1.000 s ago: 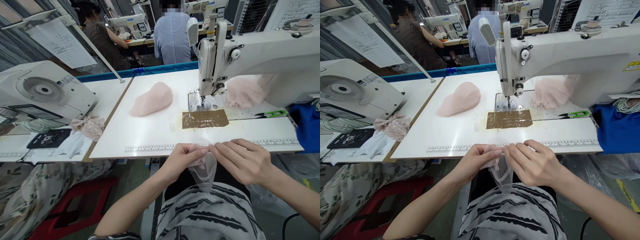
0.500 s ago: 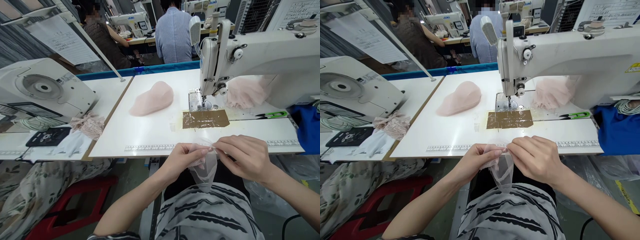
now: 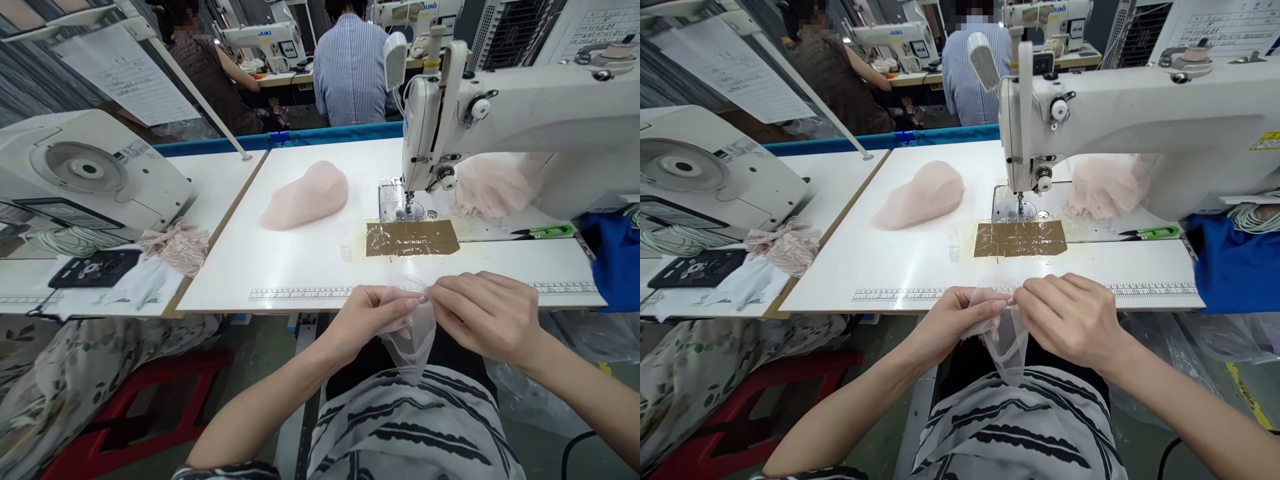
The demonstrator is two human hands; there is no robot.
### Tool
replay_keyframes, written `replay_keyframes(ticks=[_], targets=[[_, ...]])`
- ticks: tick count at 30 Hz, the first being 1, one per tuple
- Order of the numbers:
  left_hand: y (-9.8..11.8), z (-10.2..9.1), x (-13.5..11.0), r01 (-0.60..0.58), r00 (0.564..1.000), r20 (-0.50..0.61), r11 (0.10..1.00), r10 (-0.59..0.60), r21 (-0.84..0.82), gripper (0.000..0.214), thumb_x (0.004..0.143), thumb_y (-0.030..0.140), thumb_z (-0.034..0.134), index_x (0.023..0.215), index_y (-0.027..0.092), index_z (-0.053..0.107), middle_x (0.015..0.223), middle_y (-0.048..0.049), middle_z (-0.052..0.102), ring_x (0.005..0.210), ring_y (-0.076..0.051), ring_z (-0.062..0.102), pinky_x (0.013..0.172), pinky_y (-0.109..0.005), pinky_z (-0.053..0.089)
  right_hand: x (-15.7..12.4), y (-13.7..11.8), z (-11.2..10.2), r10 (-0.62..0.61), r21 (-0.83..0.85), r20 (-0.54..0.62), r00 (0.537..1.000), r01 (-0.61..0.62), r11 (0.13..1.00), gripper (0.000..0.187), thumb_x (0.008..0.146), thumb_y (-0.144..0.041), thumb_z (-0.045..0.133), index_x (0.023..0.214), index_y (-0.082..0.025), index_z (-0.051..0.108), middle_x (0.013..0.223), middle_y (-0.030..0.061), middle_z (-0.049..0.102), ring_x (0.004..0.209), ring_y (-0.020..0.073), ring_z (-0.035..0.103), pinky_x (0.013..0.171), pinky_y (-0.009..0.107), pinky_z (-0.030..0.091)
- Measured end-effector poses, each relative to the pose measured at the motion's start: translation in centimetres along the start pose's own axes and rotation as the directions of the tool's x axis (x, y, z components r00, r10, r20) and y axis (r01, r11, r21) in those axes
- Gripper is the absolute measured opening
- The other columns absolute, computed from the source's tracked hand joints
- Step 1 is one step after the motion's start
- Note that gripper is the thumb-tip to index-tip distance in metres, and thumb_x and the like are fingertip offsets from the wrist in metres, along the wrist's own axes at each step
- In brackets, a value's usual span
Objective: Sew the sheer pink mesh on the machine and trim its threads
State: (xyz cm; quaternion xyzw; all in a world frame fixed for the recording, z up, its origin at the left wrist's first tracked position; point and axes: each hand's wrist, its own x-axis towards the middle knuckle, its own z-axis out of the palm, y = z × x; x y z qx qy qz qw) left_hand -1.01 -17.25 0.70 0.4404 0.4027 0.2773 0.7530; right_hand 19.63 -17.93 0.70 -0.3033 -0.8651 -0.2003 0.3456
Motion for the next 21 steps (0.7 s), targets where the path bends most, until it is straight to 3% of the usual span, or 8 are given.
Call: replay_keyframes(ticks=[2,4,10,13,18,21], targets=[[0.01,-0.03,-0.04,0.004,1.000,-0.002,1.000,-0.004,0.004,0.032,0.076,0.044,0.073,0.090,0.015,0.075,0.063,-0.0003,0.059,0.061,-0.009,0.053,0.062,-0.021,0.048,0.02,0.10,0.06,0.123,0.091,0.005,0.992,-0.123,0.988,0.013,0.079,-0.009,0.066,0.088,-0.017,0.063,0.077,0.0003,0.070,0.064,0.0114,0.064,0.057,0.024,0.048],[0.00,-0.06,-0.06,0.002,1.000,-0.010,1.000,-0.002,0.004,0.033,0.075,0.044,0.074,0.090,0.015,0.075,0.064,-0.0001,0.059,0.061,-0.009,0.053,0.062,-0.021,0.048,0.04,0.12,0.02,0.157,0.132,0.003,0.988,-0.156,0.979,0.014,0.080,-0.009,0.065,0.090,-0.019,0.063,0.079,0.0001,0.070,0.065,0.0111,0.064,0.057,0.023,0.047],[0.05,0.01,-0.02,-0.016,1.000,0.004,1.000,0.016,0.010,0.032,0.077,0.045,0.072,0.088,0.015,0.075,0.065,-0.0013,0.061,0.060,-0.008,0.052,0.062,-0.021,0.048,0.09,-0.16,-0.16,-0.071,-0.008,0.004,0.997,0.071,0.997,0.018,0.078,-0.011,0.071,0.093,-0.015,0.064,0.080,0.0029,0.072,0.069,0.0140,0.066,0.059,0.026,0.049],[0.05,0.02,-0.03,-0.005,1.000,0.009,1.000,0.005,0.024,0.032,0.078,0.045,0.072,0.088,0.014,0.075,0.065,-0.0017,0.061,0.060,-0.008,0.053,0.062,-0.021,0.048,-0.08,-0.11,0.07,-0.110,-0.046,-0.004,0.994,0.109,0.993,0.018,0.077,-0.010,0.071,0.093,-0.014,0.064,0.079,0.0032,0.071,0.069,0.0142,0.066,0.059,0.027,0.048],[-0.14,-0.18,-0.11,-0.005,1.000,-0.009,1.000,0.005,0.015,0.033,0.077,0.044,0.073,0.097,0.017,0.075,0.063,-0.0003,0.060,0.059,-0.009,0.052,0.062,-0.021,0.049,-0.34,0.24,0.37,0.114,0.073,-0.010,0.993,-0.113,0.991,0.015,0.078,-0.010,0.068,0.090,-0.017,0.062,0.078,0.0002,0.069,0.064,0.0104,0.063,0.055,0.023,0.047],[-0.15,-0.26,-0.13,-0.009,1.000,-0.019,1.000,0.009,0.009,0.031,0.076,0.043,0.073,0.092,0.017,0.076,0.062,-0.0001,0.059,0.059,-0.009,0.052,0.061,-0.021,0.049,-0.30,0.19,0.22,0.129,0.109,0.006,0.992,-0.129,0.986,0.016,0.079,-0.010,0.067,0.092,-0.018,0.062,0.080,0.0003,0.070,0.065,0.0102,0.063,0.056,0.022,0.047]])
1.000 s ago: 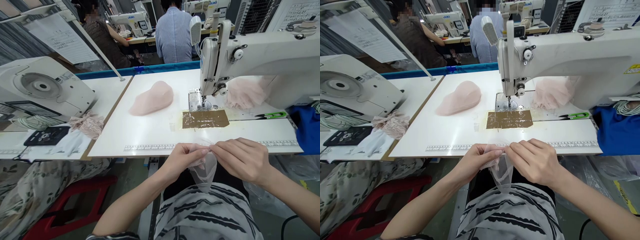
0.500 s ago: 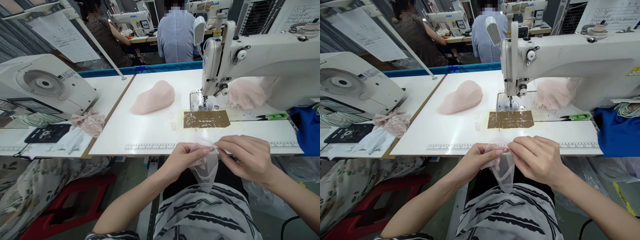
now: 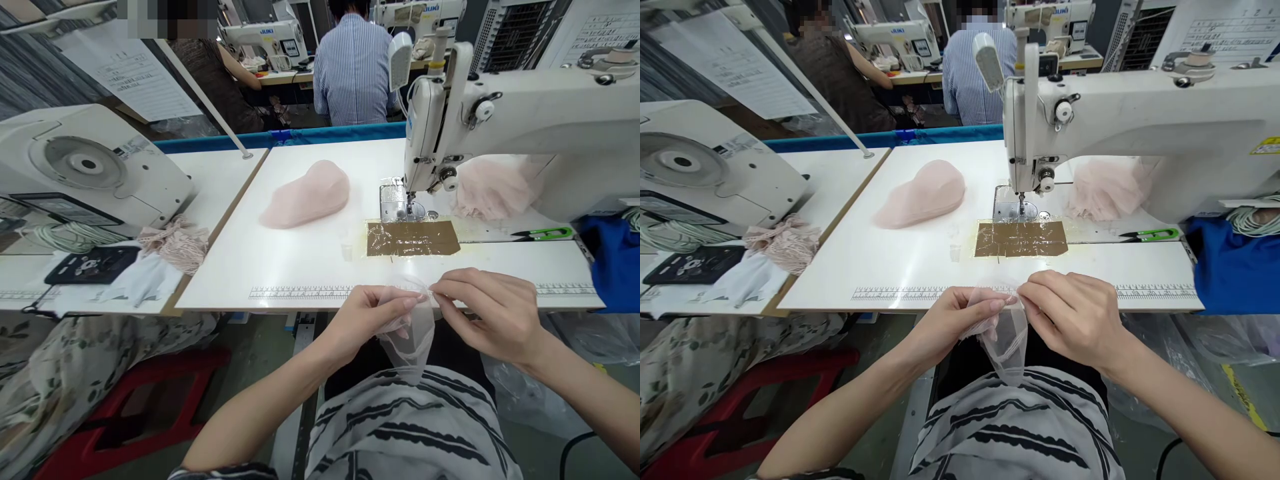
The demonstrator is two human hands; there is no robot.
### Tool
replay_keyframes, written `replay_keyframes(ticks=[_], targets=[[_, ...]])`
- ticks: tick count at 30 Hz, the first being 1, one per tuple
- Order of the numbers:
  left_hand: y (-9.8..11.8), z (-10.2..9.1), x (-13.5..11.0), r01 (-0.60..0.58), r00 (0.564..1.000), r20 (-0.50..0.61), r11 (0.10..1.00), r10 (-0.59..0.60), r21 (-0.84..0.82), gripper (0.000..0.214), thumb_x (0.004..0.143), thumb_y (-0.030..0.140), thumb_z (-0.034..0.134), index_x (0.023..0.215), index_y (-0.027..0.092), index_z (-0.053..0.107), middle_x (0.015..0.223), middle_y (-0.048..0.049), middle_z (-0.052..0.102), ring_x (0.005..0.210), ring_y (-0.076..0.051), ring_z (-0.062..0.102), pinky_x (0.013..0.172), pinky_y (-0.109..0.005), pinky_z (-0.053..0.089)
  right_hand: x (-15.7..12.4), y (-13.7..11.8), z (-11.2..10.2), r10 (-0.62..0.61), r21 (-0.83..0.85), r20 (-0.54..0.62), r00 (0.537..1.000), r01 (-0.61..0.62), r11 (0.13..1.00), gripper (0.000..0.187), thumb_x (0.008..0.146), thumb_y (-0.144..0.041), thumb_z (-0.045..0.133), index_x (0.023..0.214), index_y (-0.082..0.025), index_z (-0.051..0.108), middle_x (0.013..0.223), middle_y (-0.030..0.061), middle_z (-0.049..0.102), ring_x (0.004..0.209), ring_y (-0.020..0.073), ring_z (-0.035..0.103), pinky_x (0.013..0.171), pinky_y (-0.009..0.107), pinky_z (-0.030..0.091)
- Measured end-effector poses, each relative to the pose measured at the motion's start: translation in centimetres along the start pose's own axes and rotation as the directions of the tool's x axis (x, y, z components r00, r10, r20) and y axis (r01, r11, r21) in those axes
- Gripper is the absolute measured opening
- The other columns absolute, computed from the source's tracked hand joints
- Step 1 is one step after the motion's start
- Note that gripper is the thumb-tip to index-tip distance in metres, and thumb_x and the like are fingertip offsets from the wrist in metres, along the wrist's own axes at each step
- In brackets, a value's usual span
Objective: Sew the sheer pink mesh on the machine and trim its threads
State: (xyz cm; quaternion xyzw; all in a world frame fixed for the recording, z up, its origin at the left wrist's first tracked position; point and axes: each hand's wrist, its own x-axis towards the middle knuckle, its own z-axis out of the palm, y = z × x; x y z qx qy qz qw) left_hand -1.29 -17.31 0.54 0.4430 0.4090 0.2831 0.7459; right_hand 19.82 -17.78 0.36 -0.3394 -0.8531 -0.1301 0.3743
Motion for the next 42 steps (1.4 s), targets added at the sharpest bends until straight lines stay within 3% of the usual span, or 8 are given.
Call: replay_keyframes(ticks=[12,14,16,20,23,34,42], targets=[[0.05,0.24,0.07,-0.019,0.999,0.040,0.999,0.020,-0.036,0.027,0.080,0.041,0.071,0.089,0.016,0.076,0.064,-0.0007,0.061,0.060,-0.007,0.053,0.059,-0.018,0.047,-0.11,-0.47,-0.28,-0.278,-0.230,0.055,0.959,0.283,0.931,0.017,0.080,-0.013,0.070,0.096,-0.013,0.064,0.080,0.0035,0.072,0.068,0.0140,0.064,0.059,0.028,0.047],[-0.01,0.25,0.08,-0.011,0.999,0.040,0.999,0.012,-0.034,0.027,0.079,0.041,0.072,0.090,0.017,0.076,0.064,-0.0007,0.061,0.059,-0.008,0.054,0.058,-0.018,0.047,0.05,-0.46,-0.14,-0.215,-0.193,0.040,0.976,0.219,0.956,0.014,0.080,-0.013,0.069,0.092,-0.014,0.063,0.078,0.0018,0.071,0.063,0.0120,0.062,0.056,0.027,0.045],[-0.05,0.27,0.08,-0.005,0.999,0.034,0.999,0.006,-0.036,0.028,0.078,0.041,0.072,0.093,0.017,0.076,0.066,-0.0005,0.061,0.060,-0.007,0.054,0.059,-0.018,0.047,0.21,-0.43,0.04,-0.077,-0.089,0.033,0.996,0.080,0.993,0.013,0.079,-0.010,0.068,0.089,-0.017,0.062,0.078,-0.0003,0.070,0.059,0.0095,0.059,0.054,0.024,0.043],[-0.08,0.26,0.06,-0.008,0.999,0.032,0.999,0.009,-0.038,0.028,0.079,0.039,0.072,0.096,0.017,0.075,0.068,-0.0003,0.061,0.061,-0.007,0.054,0.060,-0.017,0.048,0.26,-0.23,0.12,0.112,0.097,0.046,0.993,-0.116,0.989,0.016,0.079,-0.007,0.065,0.089,-0.018,0.061,0.080,-0.0004,0.068,0.058,0.0078,0.057,0.051,0.021,0.041],[-0.05,0.21,0.08,-0.016,0.999,0.036,0.999,0.018,-0.042,0.026,0.080,0.038,0.071,0.096,0.017,0.075,0.063,0.0011,0.059,0.059,-0.006,0.053,0.060,-0.017,0.048,0.06,-0.14,-0.09,0.096,0.102,0.041,0.995,-0.100,0.990,0.018,0.079,-0.006,0.065,0.092,-0.017,0.062,0.082,0.0006,0.069,0.059,0.0083,0.058,0.052,0.021,0.042],[-0.10,0.24,0.28,-0.012,0.999,0.042,0.998,0.015,-0.055,0.022,0.079,0.038,0.072,0.081,0.016,0.075,0.066,0.0005,0.059,0.061,-0.007,0.056,0.058,-0.018,0.049,-0.01,-0.54,-0.20,-0.144,-0.133,0.026,0.989,0.146,0.980,0.018,0.079,-0.011,0.070,0.095,-0.015,0.063,0.081,0.0020,0.071,0.066,0.0117,0.063,0.059,0.024,0.047],[-0.11,0.23,0.11,-0.022,0.999,0.047,0.999,0.024,-0.036,0.025,0.081,0.038,0.071,0.094,0.018,0.075,0.067,0.0002,0.060,0.061,-0.006,0.054,0.058,-0.015,0.048,0.16,-0.36,-0.26,0.008,-0.013,0.012,1.000,-0.008,1.000,0.016,0.077,-0.007,0.068,0.088,-0.016,0.061,0.078,-0.0003,0.070,0.059,0.0087,0.060,0.054,0.022,0.044]])
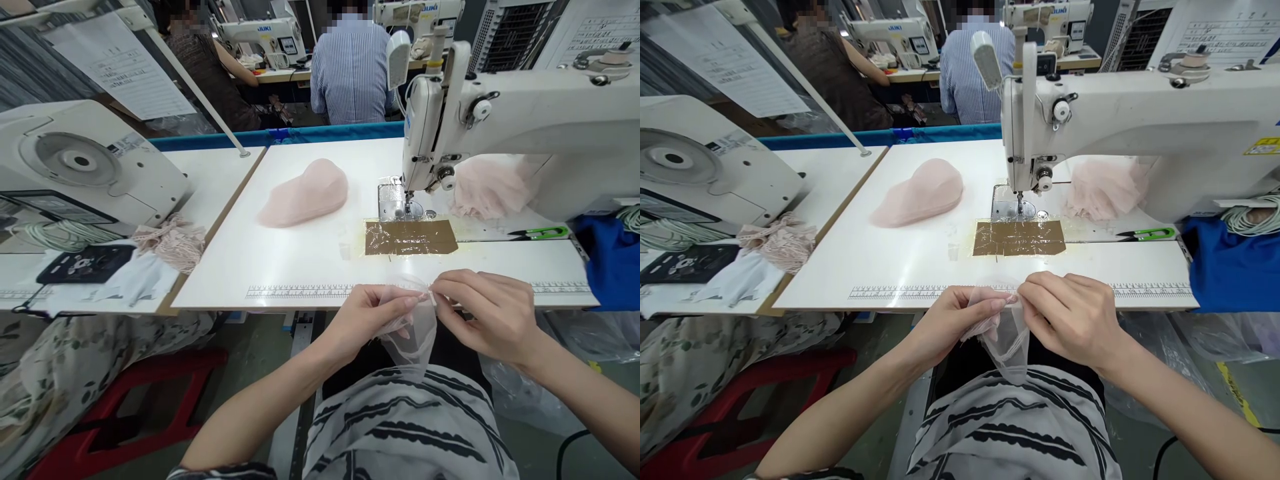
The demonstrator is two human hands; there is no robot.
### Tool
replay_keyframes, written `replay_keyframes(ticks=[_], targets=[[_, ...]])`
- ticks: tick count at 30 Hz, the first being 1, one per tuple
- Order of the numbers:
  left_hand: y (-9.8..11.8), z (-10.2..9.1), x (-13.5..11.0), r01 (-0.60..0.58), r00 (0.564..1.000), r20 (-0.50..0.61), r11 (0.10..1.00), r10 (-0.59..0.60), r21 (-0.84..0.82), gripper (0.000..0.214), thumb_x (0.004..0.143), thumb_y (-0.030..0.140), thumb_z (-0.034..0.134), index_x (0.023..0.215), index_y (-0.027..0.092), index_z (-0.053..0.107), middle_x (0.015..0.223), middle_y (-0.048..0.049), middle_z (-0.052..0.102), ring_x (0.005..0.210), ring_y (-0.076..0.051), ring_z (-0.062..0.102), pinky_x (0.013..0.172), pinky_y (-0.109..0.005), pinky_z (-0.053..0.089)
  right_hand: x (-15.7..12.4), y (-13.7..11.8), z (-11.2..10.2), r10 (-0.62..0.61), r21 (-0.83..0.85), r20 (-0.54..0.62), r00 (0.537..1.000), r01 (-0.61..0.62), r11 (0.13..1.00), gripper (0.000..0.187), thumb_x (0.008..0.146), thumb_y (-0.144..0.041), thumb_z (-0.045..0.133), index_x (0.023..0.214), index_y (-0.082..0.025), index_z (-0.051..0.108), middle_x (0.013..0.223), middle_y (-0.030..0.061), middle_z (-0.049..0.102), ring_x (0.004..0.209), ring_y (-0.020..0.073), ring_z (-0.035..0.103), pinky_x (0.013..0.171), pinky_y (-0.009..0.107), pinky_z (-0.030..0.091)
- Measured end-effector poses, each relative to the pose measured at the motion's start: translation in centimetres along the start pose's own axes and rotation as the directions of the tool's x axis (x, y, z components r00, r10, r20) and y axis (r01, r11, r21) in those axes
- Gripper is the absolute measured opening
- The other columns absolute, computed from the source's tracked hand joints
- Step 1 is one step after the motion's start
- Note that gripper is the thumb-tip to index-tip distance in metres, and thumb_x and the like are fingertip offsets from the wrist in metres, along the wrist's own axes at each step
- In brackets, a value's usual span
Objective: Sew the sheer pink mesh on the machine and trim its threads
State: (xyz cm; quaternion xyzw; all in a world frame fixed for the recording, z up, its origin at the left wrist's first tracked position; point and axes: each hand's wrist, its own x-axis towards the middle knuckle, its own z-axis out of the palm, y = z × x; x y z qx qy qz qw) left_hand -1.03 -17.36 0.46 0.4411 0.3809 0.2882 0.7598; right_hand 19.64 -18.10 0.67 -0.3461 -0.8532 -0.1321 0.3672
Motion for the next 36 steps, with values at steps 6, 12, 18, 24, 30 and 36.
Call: replay_keyframes(ticks=[6,12,18,24,30,36], targets=[[0.1,0.1,-0.1,0.018,0.999,-0.038,1.000,-0.018,-0.003,0.023,0.079,0.038,0.073,0.082,0.015,0.076,0.064,0.0002,0.060,0.060,-0.006,0.053,0.058,-0.015,0.047,0.0,0.4,-0.5,-0.082,-0.014,0.031,0.996,0.082,0.996,0.019,0.080,-0.006,0.068,0.095,-0.015,0.063,0.084,0.0031,0.072,0.069,0.0117,0.064,0.059,0.023,0.048],[0.1,0.1,-0.1,0.016,1.000,-0.014,1.000,-0.016,0.009,0.027,0.079,0.040,0.072,0.090,0.017,0.075,0.065,0.0001,0.060,0.059,-0.006,0.053,0.058,-0.016,0.049,0.4,0.4,-0.8,-0.232,-0.084,0.081,0.969,0.239,0.967,0.020,0.082,-0.006,0.067,0.101,-0.012,0.064,0.084,0.0037,0.073,0.066,0.0116,0.064,0.059,0.024,0.048],[0.0,0.1,0.1,0.024,1.000,0.001,0.999,-0.024,0.026,0.027,0.081,0.041,0.070,0.082,0.015,0.074,0.067,-0.0004,0.059,0.061,-0.007,0.054,0.061,-0.019,0.051,0.9,0.5,-1.5,-0.422,-0.197,0.152,0.894,0.446,0.873,0.012,0.082,-0.007,0.065,0.094,-0.008,0.068,0.085,0.0086,0.073,0.068,0.0163,0.065,0.057,0.029,0.047],[0.0,0.1,0.1,0.034,0.999,0.006,0.999,-0.034,0.013,0.027,0.079,0.042,0.071,0.088,0.016,0.075,0.068,0.0002,0.059,0.061,-0.007,0.054,0.062,-0.020,0.050,0.7,0.9,-1.0,-0.339,-0.171,0.120,0.933,0.355,0.919,0.011,0.079,-0.010,0.068,0.089,-0.012,0.065,0.080,0.0034,0.071,0.062,0.0121,0.061,0.054,0.027,0.044],[0.2,0.2,0.1,0.050,0.999,-0.011,0.999,-0.050,0.017,0.028,0.078,0.042,0.072,0.093,0.018,0.075,0.069,0.0004,0.060,0.062,-0.008,0.053,0.061,-0.019,0.049,0.5,1.2,-1.0,-0.056,0.003,0.110,0.992,0.056,0.998,0.011,0.084,-0.010,0.062,0.090,-0.018,0.060,0.079,-0.0019,0.070,0.058,0.0074,0.059,0.051,0.022,0.042],[0.3,0.3,0.2,0.022,1.000,0.003,0.999,-0.022,0.046,0.029,0.079,0.043,0.070,0.080,0.014,0.074,0.066,-0.0006,0.058,0.059,-0.007,0.052,0.059,-0.019,0.049,0.4,1.0,-1.3,-0.312,-0.137,0.140,0.940,0.331,0.934,0.017,0.083,-0.007,0.065,0.099,-0.011,0.064,0.085,0.0041,0.073,0.066,0.0121,0.065,0.058,0.026,0.047]])
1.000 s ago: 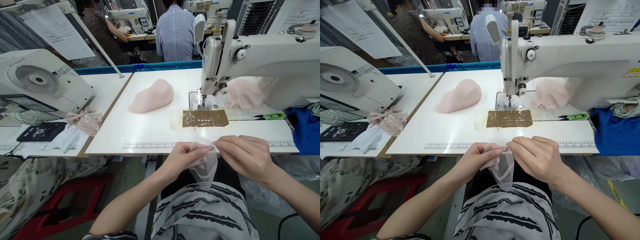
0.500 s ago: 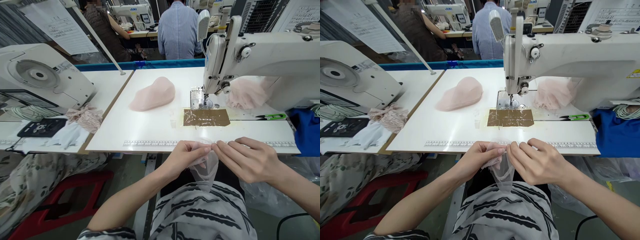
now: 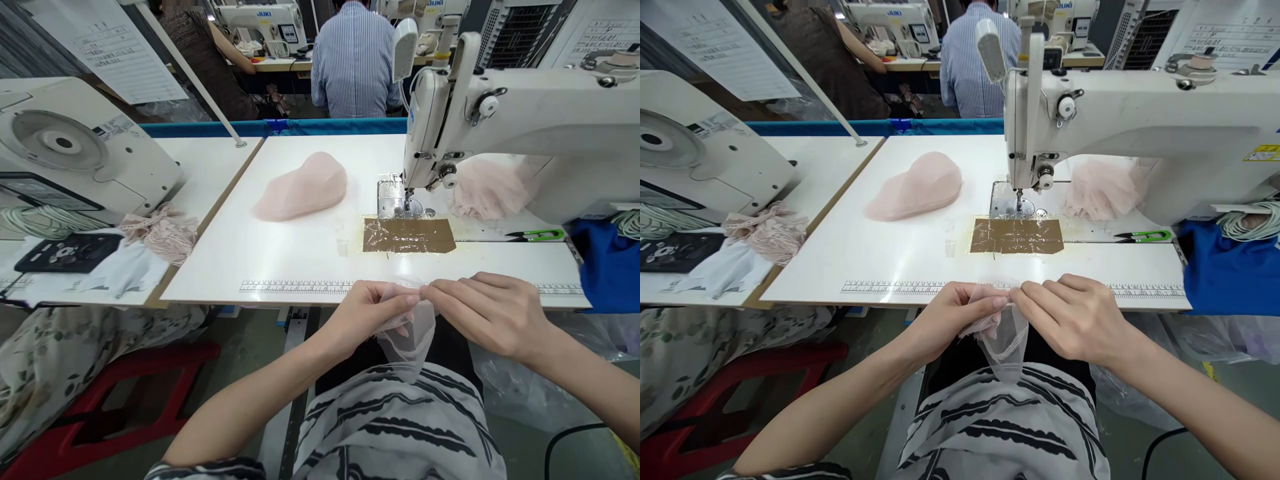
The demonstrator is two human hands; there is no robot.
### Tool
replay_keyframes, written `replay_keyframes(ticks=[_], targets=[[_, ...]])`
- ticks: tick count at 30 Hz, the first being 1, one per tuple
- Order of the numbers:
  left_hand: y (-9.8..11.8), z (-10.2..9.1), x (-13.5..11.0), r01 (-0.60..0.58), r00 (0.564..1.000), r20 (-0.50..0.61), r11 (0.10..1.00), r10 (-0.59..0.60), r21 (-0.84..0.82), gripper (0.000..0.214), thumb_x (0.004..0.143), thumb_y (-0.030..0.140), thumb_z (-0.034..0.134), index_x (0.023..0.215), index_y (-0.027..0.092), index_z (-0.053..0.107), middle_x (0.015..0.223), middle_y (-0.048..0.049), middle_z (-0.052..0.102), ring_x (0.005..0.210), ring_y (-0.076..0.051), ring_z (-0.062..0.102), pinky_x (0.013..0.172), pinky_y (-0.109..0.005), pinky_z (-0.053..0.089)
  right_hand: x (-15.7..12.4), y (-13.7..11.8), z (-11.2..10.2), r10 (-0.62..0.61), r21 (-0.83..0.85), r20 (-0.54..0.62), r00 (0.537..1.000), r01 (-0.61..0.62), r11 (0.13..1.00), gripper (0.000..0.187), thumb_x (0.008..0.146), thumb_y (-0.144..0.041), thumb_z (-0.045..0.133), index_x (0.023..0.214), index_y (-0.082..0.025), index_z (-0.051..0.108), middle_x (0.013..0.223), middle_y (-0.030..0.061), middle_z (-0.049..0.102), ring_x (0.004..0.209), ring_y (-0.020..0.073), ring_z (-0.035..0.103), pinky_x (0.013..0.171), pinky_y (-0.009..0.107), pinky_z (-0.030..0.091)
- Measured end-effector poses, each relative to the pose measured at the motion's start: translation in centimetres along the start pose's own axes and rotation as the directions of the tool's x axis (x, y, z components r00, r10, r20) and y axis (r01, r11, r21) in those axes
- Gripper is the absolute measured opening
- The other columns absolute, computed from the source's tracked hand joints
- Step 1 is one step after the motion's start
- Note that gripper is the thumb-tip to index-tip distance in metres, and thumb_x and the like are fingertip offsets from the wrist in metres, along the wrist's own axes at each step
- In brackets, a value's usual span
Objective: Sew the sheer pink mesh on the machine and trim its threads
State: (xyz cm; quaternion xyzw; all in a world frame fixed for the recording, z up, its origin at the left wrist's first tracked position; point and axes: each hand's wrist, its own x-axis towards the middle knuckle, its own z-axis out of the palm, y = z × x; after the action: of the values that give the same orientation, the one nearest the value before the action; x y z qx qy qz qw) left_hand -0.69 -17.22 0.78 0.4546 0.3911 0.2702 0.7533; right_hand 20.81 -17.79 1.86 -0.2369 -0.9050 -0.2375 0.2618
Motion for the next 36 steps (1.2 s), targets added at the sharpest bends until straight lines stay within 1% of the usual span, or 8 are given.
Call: replay_keyframes(ticks=[7,10,13,15,21,26,31,36], targets=[[-0.1,0.1,0.2,0.006,1.000,-0.004,1.000,-0.006,0.007,0.030,0.080,0.044,0.070,0.079,0.014,0.074,0.068,-0.0012,0.058,0.063,-0.009,0.053,0.062,-0.021,0.051,0.0,0.1,-0.1,-0.169,-0.131,-0.017,0.985,0.166,0.977,0.011,0.081,-0.010,0.066,0.092,-0.011,0.067,0.081,0.0062,0.073,0.066,0.0149,0.064,0.056,0.028,0.048],[0.1,0.2,0.2,0.010,1.000,0.003,1.000,-0.010,0.003,0.028,0.078,0.043,0.071,0.086,0.016,0.075,0.066,-0.0002,0.058,0.060,-0.008,0.052,0.061,-0.020,0.050,0.0,0.2,0.0,0.060,0.021,-0.041,0.997,-0.059,0.998,0.010,0.081,-0.010,0.066,0.090,-0.015,0.063,0.077,0.0007,0.071,0.060,0.0106,0.061,0.053,0.024,0.046],[0.3,0.2,0.2,0.022,1.000,-0.014,1.000,-0.022,0.001,0.029,0.078,0.042,0.072,0.092,0.017,0.076,0.063,0.0005,0.057,0.059,-0.008,0.051,0.059,-0.020,0.049,-0.1,0.4,-0.1,0.347,0.225,-0.014,0.938,-0.335,0.915,0.014,0.081,-0.007,0.062,0.086,-0.019,0.059,0.071,-0.0038,0.068,0.051,0.0070,0.056,0.048,0.021,0.041],[0.3,0.2,0.2,0.032,0.999,-0.028,0.999,-0.032,0.004,0.030,0.078,0.042,0.072,0.093,0.017,0.076,0.063,0.0004,0.057,0.060,-0.008,0.051,0.060,-0.020,0.049,-0.2,0.3,-0.2,0.400,0.262,-0.003,0.917,-0.385,0.885,0.016,0.081,-0.005,0.060,0.086,-0.020,0.058,0.068,-0.0046,0.067,0.050,0.0068,0.056,0.048,0.021,0.041],[0.5,0.1,0.0,0.025,0.999,-0.034,0.999,-0.023,0.041,0.026,0.078,0.044,0.071,0.089,0.020,0.076,0.067,-0.0013,0.061,0.069,-0.012,0.058,0.063,-0.021,0.050,-1.9,1.8,-0.7,0.362,0.028,-0.002,0.932,-0.362,0.932,0.019,0.079,-0.008,0.065,0.093,-0.020,0.063,0.082,-0.0036,0.073,0.063,0.0107,0.065,0.052,0.023,0.043],[0.2,-0.3,-0.4,0.044,0.996,-0.085,0.995,-0.037,0.091,0.035,0.077,0.047,0.071,0.059,0.017,0.066,0.071,-0.0058,0.065,0.089,-0.020,0.062,0.069,-0.023,0.051,-7.0,7.1,-1.5,0.529,-0.407,0.041,0.847,-0.470,0.783,0.017,0.083,-0.012,0.059,0.096,-0.020,0.066,0.092,0.0047,0.072,0.072,0.0198,0.065,0.038,0.026,0.030],[-1.2,-0.5,-0.5,0.085,0.994,-0.070,0.995,-0.082,0.044,0.033,0.078,0.046,0.071,0.062,0.017,0.066,0.065,-0.0018,0.062,0.069,-0.014,0.059,0.072,-0.025,0.050,-11.7,10.4,-1.1,0.533,-0.447,0.109,0.839,-0.437,0.780,0.030,0.086,-0.008,0.048,0.110,-0.019,0.062,0.093,0.0087,0.071,0.079,0.0246,0.066,0.041,0.028,0.039],[-2.2,0.4,-0.7,0.060,0.996,-0.059,0.998,-0.060,-0.004,0.031,0.082,0.044,0.067,0.064,0.018,0.068,0.064,-0.0026,0.062,0.072,-0.014,0.059,0.072,-0.024,0.050,-12.5,11.3,0.0,0.464,-0.371,0.184,0.866,-0.376,0.849,0.030,0.089,-0.007,0.043,0.106,-0.019,0.064,0.090,0.0088,0.071,0.080,0.0269,0.067,0.056,0.034,0.047]])
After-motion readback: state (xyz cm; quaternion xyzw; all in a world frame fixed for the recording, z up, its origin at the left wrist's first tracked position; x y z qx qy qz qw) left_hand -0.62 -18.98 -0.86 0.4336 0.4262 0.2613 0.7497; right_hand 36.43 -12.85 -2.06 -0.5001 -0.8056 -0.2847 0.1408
